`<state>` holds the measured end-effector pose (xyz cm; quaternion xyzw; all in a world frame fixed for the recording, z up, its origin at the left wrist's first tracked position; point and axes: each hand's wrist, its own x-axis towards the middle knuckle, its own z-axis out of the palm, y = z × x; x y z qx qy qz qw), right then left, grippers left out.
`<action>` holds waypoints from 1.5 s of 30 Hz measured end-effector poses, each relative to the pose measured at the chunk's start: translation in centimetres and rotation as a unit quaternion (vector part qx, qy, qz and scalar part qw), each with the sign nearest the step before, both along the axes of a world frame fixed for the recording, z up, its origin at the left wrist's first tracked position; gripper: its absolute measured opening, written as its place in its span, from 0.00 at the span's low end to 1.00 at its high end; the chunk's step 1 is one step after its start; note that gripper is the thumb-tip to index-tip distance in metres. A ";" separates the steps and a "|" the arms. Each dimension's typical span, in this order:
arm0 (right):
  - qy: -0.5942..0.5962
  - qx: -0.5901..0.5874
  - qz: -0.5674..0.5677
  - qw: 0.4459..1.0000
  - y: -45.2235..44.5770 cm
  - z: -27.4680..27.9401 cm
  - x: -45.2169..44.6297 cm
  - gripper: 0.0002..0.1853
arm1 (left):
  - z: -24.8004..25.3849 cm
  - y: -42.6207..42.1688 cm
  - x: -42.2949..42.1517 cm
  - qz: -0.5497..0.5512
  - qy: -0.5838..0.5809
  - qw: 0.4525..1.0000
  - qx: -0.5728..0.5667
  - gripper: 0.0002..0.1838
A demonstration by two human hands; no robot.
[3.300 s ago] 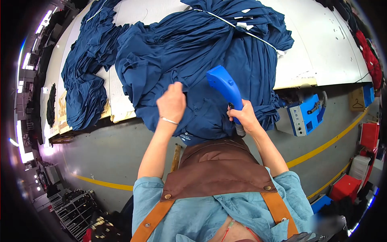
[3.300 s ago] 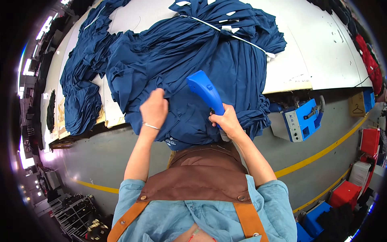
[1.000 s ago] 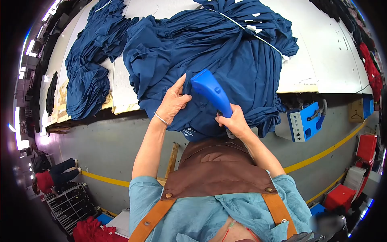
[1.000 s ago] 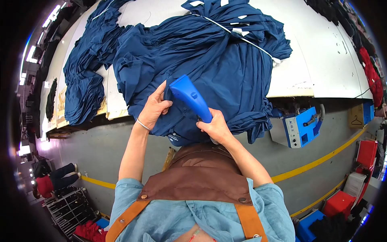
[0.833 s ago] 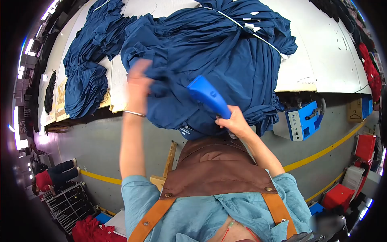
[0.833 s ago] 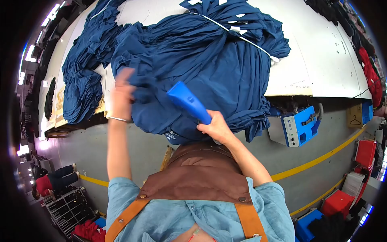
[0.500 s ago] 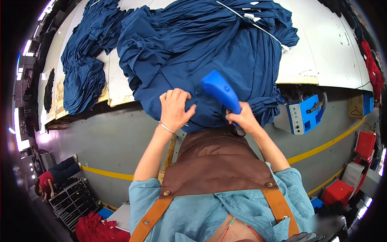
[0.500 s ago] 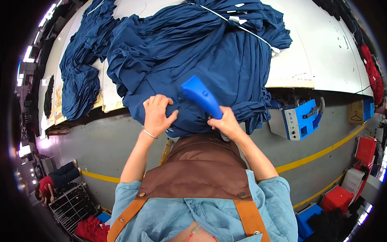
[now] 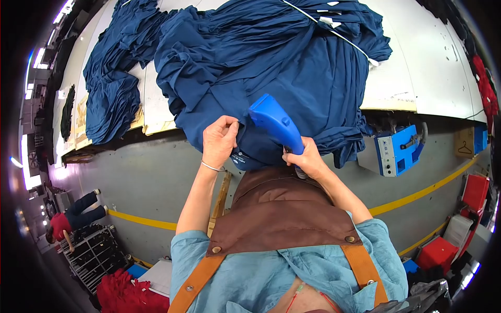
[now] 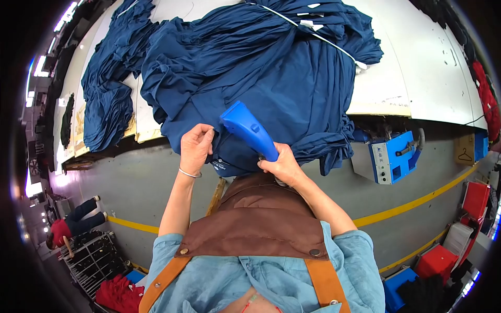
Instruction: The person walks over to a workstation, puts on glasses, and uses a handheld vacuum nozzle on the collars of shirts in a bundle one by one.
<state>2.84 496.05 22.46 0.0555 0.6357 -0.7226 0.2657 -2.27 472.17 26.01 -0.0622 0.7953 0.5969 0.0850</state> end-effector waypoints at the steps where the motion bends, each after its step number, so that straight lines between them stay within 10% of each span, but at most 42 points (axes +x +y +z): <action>1: 0.003 -0.002 -0.005 1.000 -0.1 0.0 -0.1 0.04 | 0.1 0.1 -0.2 0.021 -0.029 0.997 0.063 0.05; 8: 0.001 -0.046 -0.035 0.998 0.5 0.5 -0.1 0.04 | 1.3 -0.7 -1.0 -0.004 0.083 0.996 -0.038 0.04; 13: 0.002 -0.076 -0.125 0.989 1.6 1.3 -1.6 0.04 | 1.1 -1.7 -2.7 -0.173 0.247 0.891 -0.339 0.04; 17: 0.017 -0.051 -0.151 0.987 1.1 1.9 -0.9 0.04 | 0.6 -1.8 -4.4 -0.093 -0.167 0.981 0.025 0.02; 22: 0.038 -0.001 -0.129 0.991 0.0 2.2 -0.7 0.04 | 0.6 -1.4 -4.2 -0.097 -0.174 0.946 0.255 0.18; 27: 0.088 0.146 -0.020 0.985 -0.9 1.8 -1.5 0.03 | 1.7 -0.9 -3.8 -0.123 -0.155 0.955 0.219 0.26; 45: 0.060 0.099 -0.046 0.992 -1.2 1.5 -1.2 0.05 | 2.3 -0.4 -2.9 -0.110 -0.136 0.964 0.200 0.33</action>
